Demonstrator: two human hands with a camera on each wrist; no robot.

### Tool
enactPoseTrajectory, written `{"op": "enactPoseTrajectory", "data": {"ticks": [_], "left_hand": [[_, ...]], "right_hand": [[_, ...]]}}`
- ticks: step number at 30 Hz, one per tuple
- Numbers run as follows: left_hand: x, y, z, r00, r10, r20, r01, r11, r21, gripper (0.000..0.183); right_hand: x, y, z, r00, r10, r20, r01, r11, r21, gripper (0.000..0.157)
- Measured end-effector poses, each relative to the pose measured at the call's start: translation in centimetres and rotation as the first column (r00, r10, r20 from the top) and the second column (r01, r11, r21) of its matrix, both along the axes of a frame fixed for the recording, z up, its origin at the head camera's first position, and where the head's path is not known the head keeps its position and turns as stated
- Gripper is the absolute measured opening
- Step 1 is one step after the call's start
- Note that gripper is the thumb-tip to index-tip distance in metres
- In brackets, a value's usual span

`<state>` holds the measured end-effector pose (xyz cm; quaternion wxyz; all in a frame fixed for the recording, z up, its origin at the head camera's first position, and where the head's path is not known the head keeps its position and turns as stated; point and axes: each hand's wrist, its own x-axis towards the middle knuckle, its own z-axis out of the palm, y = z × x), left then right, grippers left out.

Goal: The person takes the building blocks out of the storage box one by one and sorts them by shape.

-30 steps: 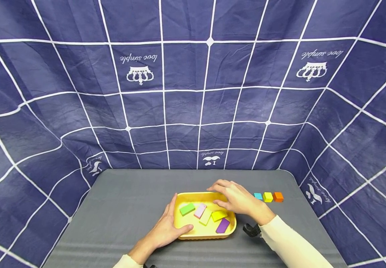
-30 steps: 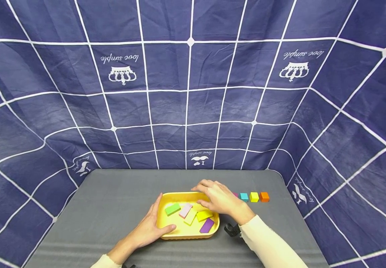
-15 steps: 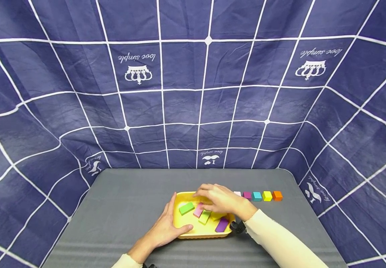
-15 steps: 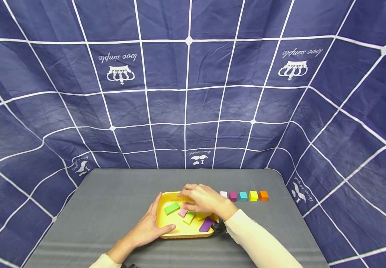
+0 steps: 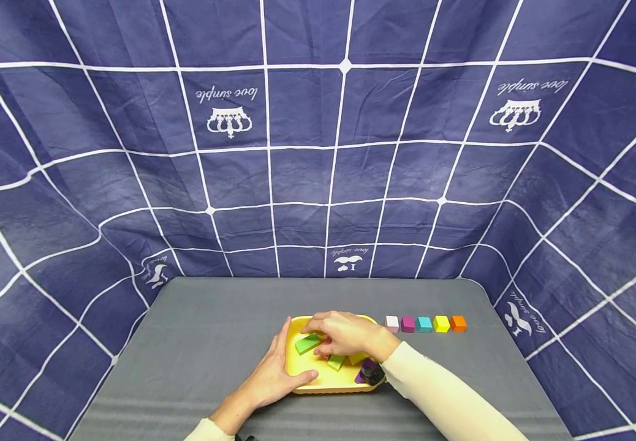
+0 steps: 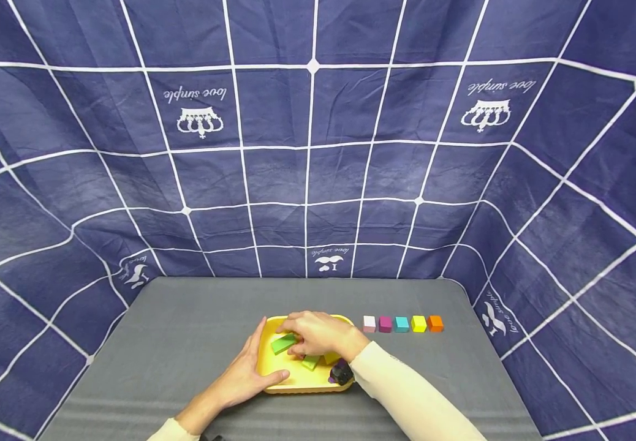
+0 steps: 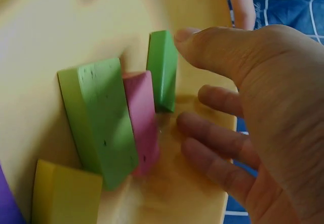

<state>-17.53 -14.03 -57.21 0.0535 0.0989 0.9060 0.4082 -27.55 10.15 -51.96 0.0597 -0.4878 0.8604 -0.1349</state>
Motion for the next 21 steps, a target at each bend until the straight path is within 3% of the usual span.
{"op": "enactPoseTrajectory", "data": {"ticks": [7,21], "left_hand": [[0.0,0.0,0.1,1.0,0.004,-0.001,-0.004,1.0,0.006,0.141],[0.1,-0.1,0.0,1.0,-0.002,-0.011,0.002,1.0,0.002,0.139]], "right_hand": [[-0.2,-1.2,-0.5,1.0,0.028,0.014,-0.028,0.999,0.027,0.05],[0.0,-2.5,-0.9,0.999,0.024,-0.043,-0.02,0.995,0.096,0.055]]}}
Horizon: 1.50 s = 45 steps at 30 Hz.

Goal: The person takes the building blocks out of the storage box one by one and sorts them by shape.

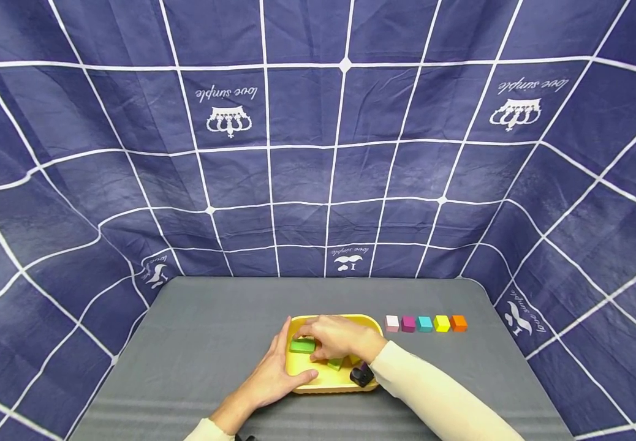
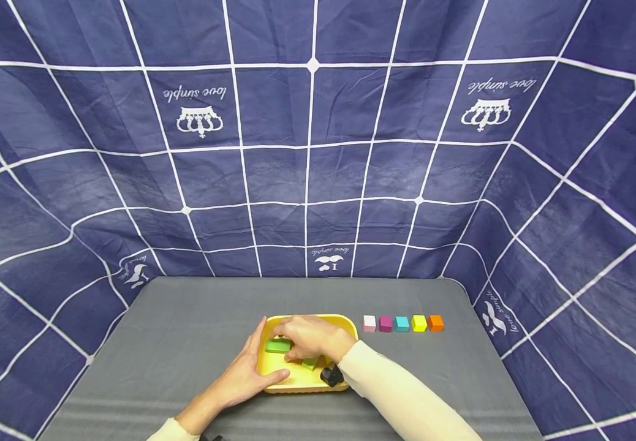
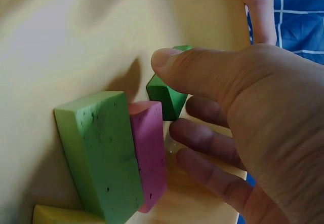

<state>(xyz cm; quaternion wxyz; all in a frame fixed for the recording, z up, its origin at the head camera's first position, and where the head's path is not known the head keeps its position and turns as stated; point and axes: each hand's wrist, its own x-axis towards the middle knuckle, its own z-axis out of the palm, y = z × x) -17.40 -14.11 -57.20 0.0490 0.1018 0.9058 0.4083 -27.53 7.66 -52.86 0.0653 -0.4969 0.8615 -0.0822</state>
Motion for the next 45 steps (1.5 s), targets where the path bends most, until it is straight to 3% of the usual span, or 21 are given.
{"op": "enactPoseTrajectory", "data": {"ticks": [14,27,45], "left_hand": [[-0.2,0.1,-0.4,1.0,-0.004,-0.004,0.004,1.0,-0.002,0.139],[-0.2,0.1,-0.1,1.0,-0.002,-0.012,0.002,1.0,0.001,0.139],[-0.1,0.1,-0.1,1.0,0.003,0.012,-0.003,1.0,0.005,0.14]], "right_hand": [[-0.7,-0.7,-0.7,0.991,0.115,0.069,-0.115,0.993,-0.006,0.06],[-1.0,-0.5,-1.2,0.99,0.086,0.111,-0.081,0.995,-0.051,0.058],[-0.7,0.7,-0.6,0.986,0.061,0.155,-0.042,0.991,-0.123,0.054]]}}
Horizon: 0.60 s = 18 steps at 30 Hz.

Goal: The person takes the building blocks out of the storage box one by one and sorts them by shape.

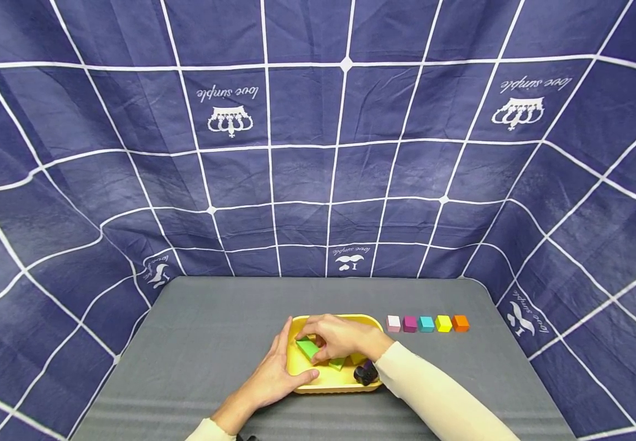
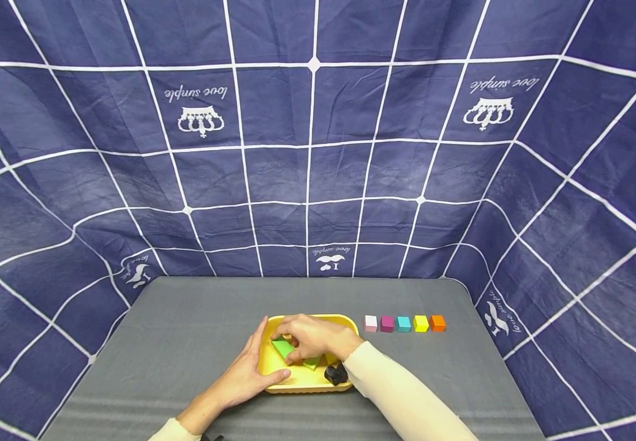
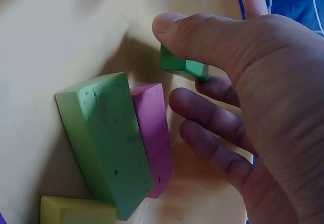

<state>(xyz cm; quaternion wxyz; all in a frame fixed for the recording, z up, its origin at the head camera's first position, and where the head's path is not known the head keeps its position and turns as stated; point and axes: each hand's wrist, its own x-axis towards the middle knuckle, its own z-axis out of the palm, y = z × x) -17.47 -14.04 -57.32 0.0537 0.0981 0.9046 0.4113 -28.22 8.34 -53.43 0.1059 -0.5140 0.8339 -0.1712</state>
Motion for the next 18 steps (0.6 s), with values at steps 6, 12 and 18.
{"op": "enactPoseTrajectory", "data": {"ticks": [6,12,18], "left_hand": [[0.0,-0.1,-0.1,1.0,-0.004,-0.005,0.004,1.0,0.008,0.14],[-0.1,-0.1,-0.2,1.0,-0.005,-0.011,0.005,1.0,0.007,0.139],[0.0,-0.1,0.0,1.0,-0.004,-0.004,0.004,1.0,0.011,0.138]], "right_hand": [[0.3,0.3,0.3,1.0,-0.009,-0.021,0.009,1.0,-0.014,0.054],[0.6,0.9,0.5,0.999,-0.028,-0.043,0.026,0.999,-0.046,0.055],[0.8,1.8,0.7,0.994,-0.089,-0.064,0.086,0.995,-0.055,0.057]]}}
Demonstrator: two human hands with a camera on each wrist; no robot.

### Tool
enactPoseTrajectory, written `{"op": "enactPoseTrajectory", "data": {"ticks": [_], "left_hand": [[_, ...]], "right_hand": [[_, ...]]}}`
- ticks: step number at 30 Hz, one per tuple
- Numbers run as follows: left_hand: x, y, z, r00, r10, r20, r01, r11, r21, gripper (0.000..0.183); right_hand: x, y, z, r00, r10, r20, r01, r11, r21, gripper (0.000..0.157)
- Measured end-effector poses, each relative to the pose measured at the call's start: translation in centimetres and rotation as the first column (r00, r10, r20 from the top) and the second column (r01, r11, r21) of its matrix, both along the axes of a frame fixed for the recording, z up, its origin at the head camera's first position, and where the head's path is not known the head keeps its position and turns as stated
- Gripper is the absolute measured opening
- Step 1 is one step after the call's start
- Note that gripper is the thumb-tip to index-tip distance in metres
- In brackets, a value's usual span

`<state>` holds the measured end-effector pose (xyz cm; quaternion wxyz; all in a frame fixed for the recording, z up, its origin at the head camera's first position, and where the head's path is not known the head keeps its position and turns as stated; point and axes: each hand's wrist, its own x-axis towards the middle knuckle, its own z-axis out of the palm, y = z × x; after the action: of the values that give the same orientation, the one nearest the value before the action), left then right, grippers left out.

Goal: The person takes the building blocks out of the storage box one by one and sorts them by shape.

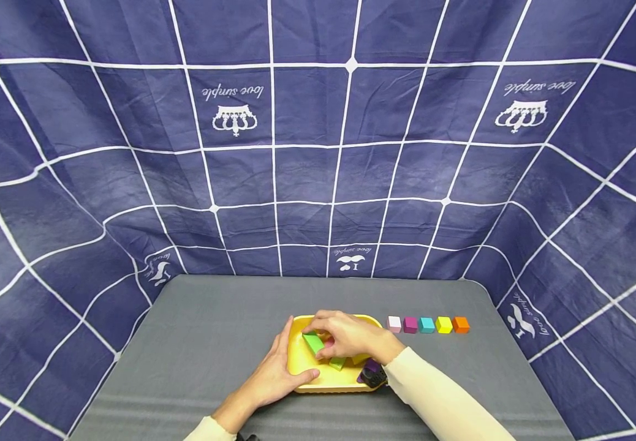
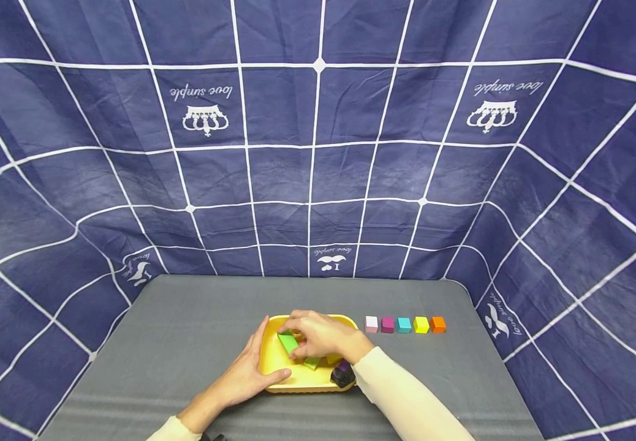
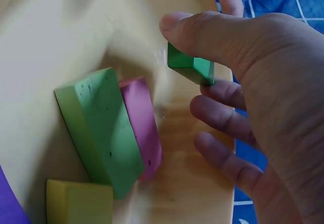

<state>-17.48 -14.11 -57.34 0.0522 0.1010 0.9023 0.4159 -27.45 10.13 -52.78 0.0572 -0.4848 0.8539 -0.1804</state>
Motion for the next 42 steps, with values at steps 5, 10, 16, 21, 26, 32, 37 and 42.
{"op": "enactPoseTrajectory", "data": {"ticks": [5,10,16,21,26,32,37,42], "left_hand": [[-0.1,-0.1,0.2,1.0,-0.004,0.006,0.004,1.0,0.007,0.138],[-0.1,-0.1,0.1,1.0,-0.007,0.007,0.007,1.0,0.007,0.138],[-0.1,-0.1,0.0,1.0,-0.006,0.001,0.006,1.0,0.012,0.138],[0.1,0.0,0.0,1.0,-0.009,0.0,0.009,1.0,0.014,0.138],[0.1,0.0,0.0,1.0,-0.01,0.003,0.01,1.0,0.016,0.138],[0.2,0.0,0.0,1.0,-0.003,-0.004,0.003,1.0,0.009,0.138],[0.2,0.0,0.0,1.0,-0.001,-0.002,0.001,1.0,0.011,0.137],[0.0,0.0,0.0,1.0,-0.002,-0.009,0.002,1.0,0.01,0.137]], "right_hand": [[0.1,0.7,0.2,0.999,-0.035,0.024,0.036,0.999,-0.031,0.058],[0.4,1.5,0.3,0.997,-0.082,0.015,0.083,0.996,-0.045,0.057],[0.8,2.4,0.5,0.993,-0.113,0.018,0.114,0.991,-0.066,0.058],[1.1,3.1,0.4,0.993,-0.115,-0.002,0.114,0.989,-0.091,0.057],[1.3,4.0,0.3,0.991,-0.134,-0.022,0.131,0.987,-0.091,0.056],[1.6,5.1,0.1,0.986,-0.164,-0.013,0.162,0.982,-0.092,0.055],[1.9,5.9,0.0,0.985,-0.174,-0.013,0.171,0.977,-0.125,0.055],[2.1,6.7,-0.1,0.984,-0.175,-0.022,0.169,0.974,-0.153,0.054]]}}
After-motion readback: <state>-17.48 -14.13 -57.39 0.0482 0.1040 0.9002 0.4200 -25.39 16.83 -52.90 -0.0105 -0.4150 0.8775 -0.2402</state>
